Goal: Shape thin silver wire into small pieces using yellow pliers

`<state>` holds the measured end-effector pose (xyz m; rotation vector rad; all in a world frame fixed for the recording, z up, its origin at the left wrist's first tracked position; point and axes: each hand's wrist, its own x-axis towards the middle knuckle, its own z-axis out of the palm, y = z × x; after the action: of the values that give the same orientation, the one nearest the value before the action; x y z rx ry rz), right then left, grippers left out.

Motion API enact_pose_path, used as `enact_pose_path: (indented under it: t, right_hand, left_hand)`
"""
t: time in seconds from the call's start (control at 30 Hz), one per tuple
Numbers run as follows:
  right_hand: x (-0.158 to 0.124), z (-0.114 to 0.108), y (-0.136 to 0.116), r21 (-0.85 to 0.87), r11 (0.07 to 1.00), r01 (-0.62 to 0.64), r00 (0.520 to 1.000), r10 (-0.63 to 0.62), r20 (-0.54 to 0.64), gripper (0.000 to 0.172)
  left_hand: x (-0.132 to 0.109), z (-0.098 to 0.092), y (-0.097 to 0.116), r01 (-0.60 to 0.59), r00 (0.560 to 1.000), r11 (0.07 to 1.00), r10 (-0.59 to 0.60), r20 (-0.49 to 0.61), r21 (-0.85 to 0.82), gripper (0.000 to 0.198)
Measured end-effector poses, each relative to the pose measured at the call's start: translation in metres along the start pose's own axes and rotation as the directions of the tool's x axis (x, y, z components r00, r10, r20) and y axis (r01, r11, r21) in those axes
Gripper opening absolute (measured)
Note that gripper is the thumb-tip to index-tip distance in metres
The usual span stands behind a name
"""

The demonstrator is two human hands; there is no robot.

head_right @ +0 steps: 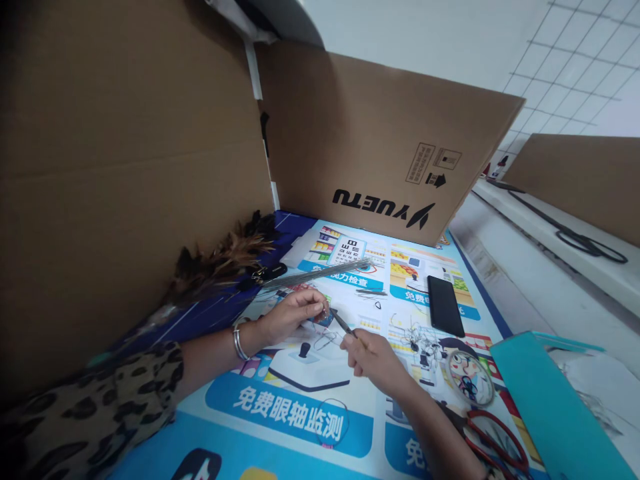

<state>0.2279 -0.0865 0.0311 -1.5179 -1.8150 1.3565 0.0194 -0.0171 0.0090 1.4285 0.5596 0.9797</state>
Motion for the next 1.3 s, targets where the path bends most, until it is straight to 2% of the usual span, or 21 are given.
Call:
enact_pose_path:
  t: [1.3]
  right_hand:
    - [-0.0009, 0.0004, 0.0009, -0.017, 1.0, 0.016, 1.0, -0.016, -0.003, 0.045]
  left_hand:
    - [0.0003, -0.0001, 0.0013, 0.077, 0.996, 0.989, -0.071, 0.05, -0.13, 0.02]
